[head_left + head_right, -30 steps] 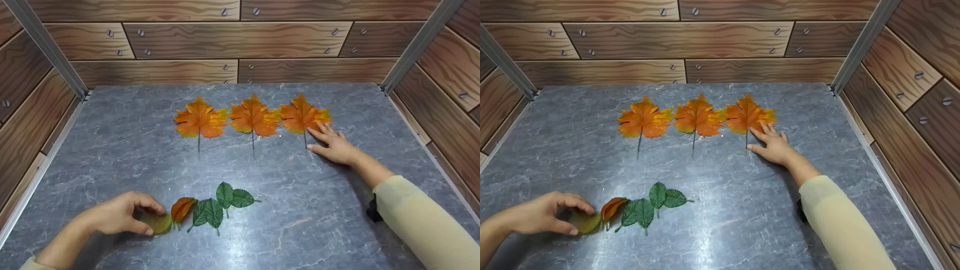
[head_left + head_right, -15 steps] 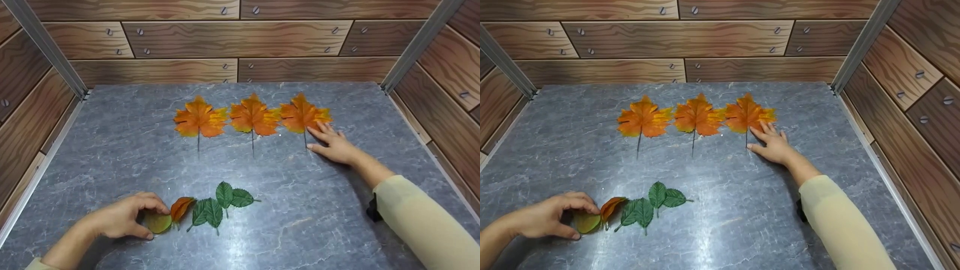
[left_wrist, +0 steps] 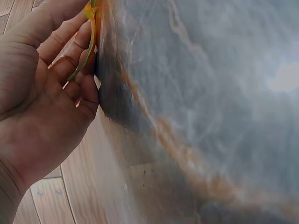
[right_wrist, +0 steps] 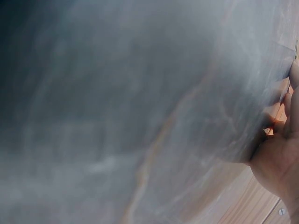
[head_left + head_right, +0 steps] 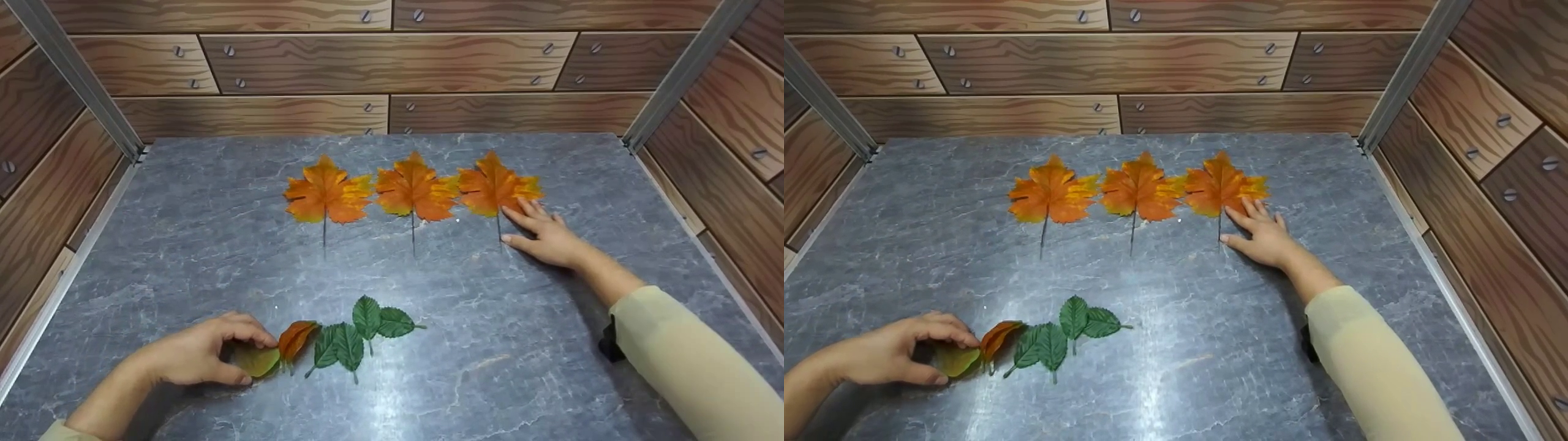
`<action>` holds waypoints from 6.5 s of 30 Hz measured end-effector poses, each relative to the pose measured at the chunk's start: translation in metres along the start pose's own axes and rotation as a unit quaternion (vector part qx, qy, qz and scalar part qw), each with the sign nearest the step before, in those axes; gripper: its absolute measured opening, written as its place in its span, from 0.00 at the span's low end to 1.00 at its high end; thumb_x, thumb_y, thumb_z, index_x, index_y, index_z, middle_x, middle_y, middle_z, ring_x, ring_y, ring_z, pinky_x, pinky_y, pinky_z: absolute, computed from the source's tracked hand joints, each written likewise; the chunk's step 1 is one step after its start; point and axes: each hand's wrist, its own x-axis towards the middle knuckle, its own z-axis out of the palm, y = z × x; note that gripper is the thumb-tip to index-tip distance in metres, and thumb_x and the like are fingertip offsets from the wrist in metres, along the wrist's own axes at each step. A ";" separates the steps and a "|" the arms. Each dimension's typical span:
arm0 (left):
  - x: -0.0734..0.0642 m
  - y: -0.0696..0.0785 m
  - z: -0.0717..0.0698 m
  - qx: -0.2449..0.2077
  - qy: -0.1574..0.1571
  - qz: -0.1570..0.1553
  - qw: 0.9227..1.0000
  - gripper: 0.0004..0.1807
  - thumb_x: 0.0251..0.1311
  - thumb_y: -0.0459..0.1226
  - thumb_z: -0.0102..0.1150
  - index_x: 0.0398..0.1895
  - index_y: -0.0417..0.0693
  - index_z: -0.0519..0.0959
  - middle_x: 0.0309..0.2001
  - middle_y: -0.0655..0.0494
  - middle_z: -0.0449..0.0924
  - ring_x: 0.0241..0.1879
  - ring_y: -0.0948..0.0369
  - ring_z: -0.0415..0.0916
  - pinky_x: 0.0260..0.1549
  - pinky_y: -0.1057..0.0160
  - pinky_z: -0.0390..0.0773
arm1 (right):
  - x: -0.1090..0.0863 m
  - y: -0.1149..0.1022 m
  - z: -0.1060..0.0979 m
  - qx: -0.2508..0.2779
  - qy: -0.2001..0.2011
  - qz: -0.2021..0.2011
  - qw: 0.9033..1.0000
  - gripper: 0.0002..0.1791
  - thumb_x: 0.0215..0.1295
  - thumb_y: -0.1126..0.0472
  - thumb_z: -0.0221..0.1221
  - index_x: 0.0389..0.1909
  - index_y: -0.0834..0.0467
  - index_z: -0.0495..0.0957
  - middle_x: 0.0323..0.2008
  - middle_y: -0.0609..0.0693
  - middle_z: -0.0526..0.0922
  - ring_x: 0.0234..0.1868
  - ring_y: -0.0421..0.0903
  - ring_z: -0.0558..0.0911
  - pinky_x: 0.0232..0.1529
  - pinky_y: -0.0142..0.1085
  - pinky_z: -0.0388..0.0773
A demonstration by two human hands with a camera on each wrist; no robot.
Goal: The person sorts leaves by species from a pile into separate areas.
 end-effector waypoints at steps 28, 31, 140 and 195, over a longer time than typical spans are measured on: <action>-0.001 0.008 -0.014 -0.080 0.019 -0.069 0.994 0.06 0.73 0.32 0.63 0.45 0.44 0.88 0.40 0.49 0.88 0.35 0.69 0.78 0.34 0.68 0.80 | 0.001 0.000 0.003 0.006 0.002 -0.003 1.000 0.44 0.80 0.33 0.52 0.86 0.51 0.52 0.86 0.61 0.36 0.84 0.66 0.33 0.75 0.73 0.27; -0.001 0.011 -0.018 -0.071 0.049 -0.087 0.992 0.06 0.74 0.33 0.63 0.46 0.46 0.88 0.41 0.51 0.88 0.38 0.64 0.81 0.40 0.66 0.81 | 0.001 0.000 0.003 0.003 0.004 -0.004 1.000 0.44 0.80 0.34 0.52 0.86 0.51 0.52 0.86 0.61 0.36 0.84 0.66 0.33 0.75 0.72 0.27; 0.027 -0.005 -0.017 0.357 0.103 -0.152 0.916 0.39 0.70 0.54 0.63 0.75 0.36 0.72 0.76 0.32 0.65 0.72 0.29 0.64 0.65 0.31 0.70 | -0.002 0.002 0.000 0.009 0.001 0.000 1.000 0.45 0.80 0.34 0.52 0.87 0.50 0.51 0.86 0.62 0.36 0.84 0.66 0.33 0.75 0.71 0.25; 0.027 -0.007 -0.017 0.362 0.092 -0.150 0.915 0.40 0.72 0.54 0.61 0.76 0.36 0.70 0.76 0.31 0.63 0.72 0.29 0.63 0.66 0.32 0.70 | -0.050 -0.272 0.107 0.341 -0.152 -0.238 0.897 0.29 0.77 0.58 0.63 0.76 0.58 0.73 0.66 0.61 0.81 0.62 0.49 0.84 0.61 0.37 0.81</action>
